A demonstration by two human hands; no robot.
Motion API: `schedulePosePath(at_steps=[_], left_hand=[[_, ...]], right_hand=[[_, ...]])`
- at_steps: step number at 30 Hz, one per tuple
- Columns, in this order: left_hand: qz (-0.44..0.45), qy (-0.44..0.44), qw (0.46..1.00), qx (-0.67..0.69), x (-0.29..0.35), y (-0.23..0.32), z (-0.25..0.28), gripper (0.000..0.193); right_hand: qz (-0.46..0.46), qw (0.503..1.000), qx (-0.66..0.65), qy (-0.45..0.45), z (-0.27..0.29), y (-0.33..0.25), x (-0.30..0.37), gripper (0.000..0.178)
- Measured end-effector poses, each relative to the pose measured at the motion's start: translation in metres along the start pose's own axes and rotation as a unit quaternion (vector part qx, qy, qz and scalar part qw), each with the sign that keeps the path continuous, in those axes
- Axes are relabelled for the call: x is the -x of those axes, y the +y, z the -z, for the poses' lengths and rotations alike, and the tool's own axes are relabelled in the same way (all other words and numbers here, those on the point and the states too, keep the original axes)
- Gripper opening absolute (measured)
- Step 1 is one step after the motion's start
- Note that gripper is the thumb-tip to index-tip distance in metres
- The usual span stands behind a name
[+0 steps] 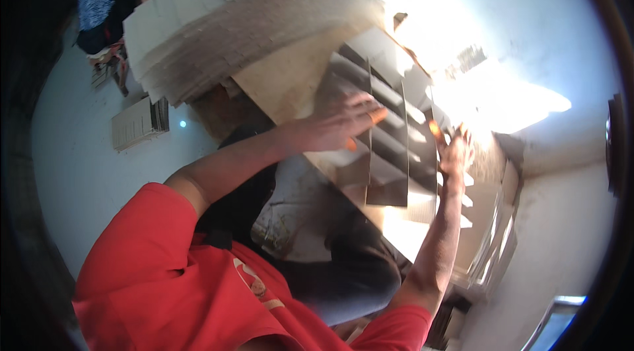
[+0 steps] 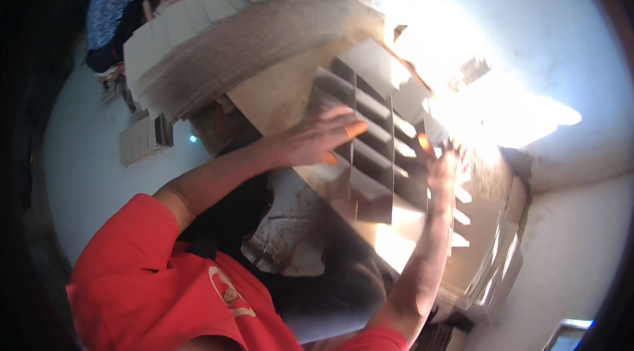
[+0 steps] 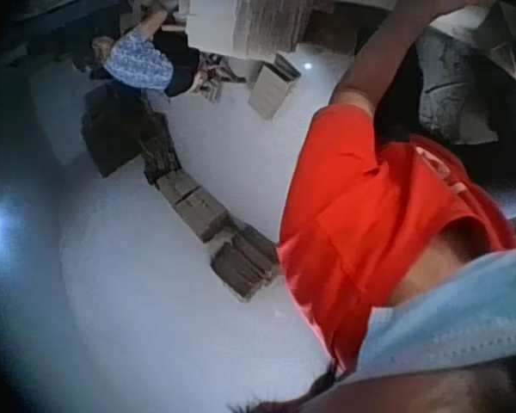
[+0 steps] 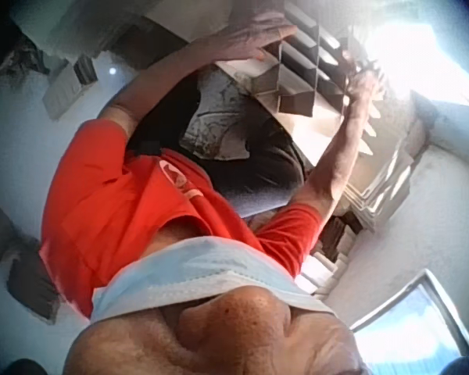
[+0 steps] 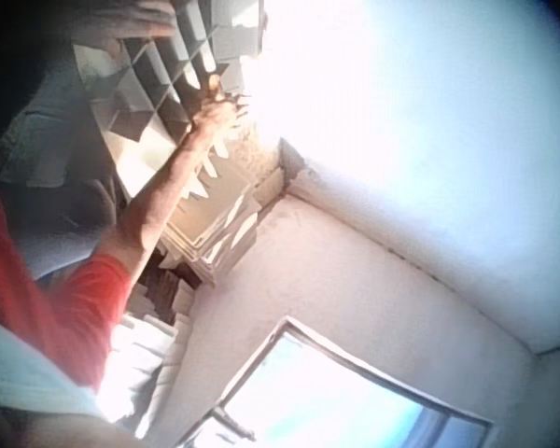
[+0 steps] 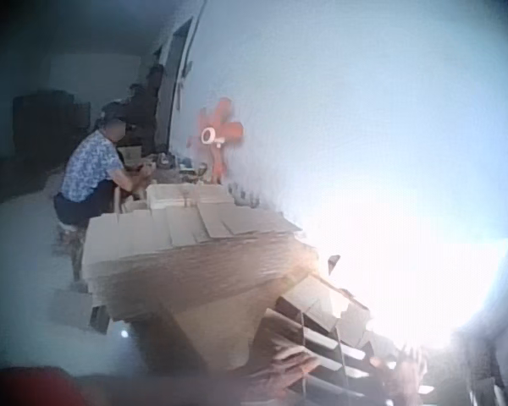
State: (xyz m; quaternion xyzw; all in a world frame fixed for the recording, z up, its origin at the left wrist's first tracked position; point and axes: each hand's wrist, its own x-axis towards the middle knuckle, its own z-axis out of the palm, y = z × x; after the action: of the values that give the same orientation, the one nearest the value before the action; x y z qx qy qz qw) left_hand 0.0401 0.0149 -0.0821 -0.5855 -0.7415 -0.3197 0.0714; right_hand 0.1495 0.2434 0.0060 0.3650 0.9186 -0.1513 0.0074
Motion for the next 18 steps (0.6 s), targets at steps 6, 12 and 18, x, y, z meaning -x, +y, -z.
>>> schedulePosePath(at_steps=[6,12,18], left_hand=[[-0.009,-0.103,0.995,-0.011,-0.043,-0.023,0.001,0.084],[-0.054,-0.288,0.952,-0.089,-0.082,-0.011,0.007,0.028],[-0.183,0.204,0.887,-0.371,-0.037,0.03,0.117,0.027]], right_hand=[[0.186,0.938,-0.275,-0.096,-0.025,0.035,0.005,0.062],[0.253,0.966,-0.045,0.006,-0.045,0.032,0.061,0.024],[0.336,0.827,0.144,0.427,0.013,0.012,0.097,0.038]])
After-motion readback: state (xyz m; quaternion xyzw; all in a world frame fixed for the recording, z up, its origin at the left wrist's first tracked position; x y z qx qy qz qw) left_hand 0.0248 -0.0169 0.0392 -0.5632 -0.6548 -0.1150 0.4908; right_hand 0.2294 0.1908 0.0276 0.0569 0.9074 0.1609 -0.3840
